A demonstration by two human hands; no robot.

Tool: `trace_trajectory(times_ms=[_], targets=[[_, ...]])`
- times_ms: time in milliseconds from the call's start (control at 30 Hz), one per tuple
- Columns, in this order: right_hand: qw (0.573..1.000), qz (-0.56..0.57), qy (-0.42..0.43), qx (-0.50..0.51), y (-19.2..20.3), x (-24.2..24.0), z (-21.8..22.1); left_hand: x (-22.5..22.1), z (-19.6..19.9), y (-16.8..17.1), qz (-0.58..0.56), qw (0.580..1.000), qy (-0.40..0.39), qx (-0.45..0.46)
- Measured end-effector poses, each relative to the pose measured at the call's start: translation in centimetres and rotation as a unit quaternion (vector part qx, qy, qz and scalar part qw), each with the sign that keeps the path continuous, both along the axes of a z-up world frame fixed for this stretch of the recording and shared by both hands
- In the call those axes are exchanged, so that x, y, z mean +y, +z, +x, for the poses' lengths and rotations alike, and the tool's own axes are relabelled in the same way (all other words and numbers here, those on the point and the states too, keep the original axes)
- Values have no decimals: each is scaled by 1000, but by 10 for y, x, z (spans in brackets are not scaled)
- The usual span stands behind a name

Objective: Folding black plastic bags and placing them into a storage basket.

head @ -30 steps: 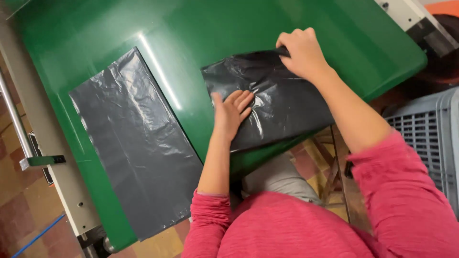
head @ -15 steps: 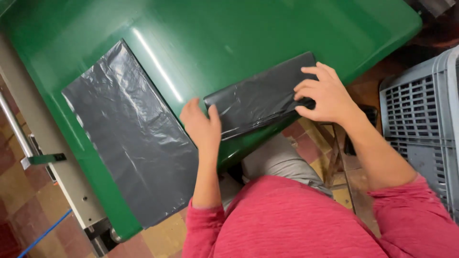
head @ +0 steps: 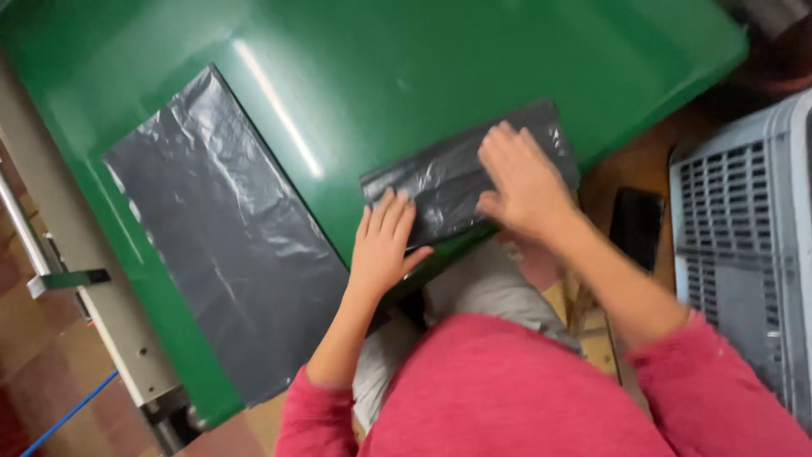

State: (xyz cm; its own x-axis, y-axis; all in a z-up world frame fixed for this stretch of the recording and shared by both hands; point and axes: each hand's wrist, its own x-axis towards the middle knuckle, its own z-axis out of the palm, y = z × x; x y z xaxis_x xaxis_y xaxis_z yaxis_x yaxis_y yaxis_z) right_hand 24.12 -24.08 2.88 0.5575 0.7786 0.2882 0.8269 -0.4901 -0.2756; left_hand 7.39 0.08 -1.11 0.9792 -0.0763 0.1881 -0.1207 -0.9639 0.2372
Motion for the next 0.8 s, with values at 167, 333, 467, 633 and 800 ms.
trace_trajectory(times_ms=[167, 333, 467, 633, 800], targets=[[982, 1, 172, 81, -3, 20, -80, -10, -12, 54, 46, 974, -120, 185], [944, 118, 265, 155, -26, 16, -90, 15, 48, 45, -359, 887, -138, 254], [865, 213, 161, 425, -59, -10, -84, 45, 82, 8, -575, 699, -48, 422], [513, 431, -155, 726, -77, -8, -54, 43, 73, -48, -454, 877, 25, 155], [576, 312, -186, 732, -68, -15, -25, -1, 69, -15, -279, 944, 171, -29]])
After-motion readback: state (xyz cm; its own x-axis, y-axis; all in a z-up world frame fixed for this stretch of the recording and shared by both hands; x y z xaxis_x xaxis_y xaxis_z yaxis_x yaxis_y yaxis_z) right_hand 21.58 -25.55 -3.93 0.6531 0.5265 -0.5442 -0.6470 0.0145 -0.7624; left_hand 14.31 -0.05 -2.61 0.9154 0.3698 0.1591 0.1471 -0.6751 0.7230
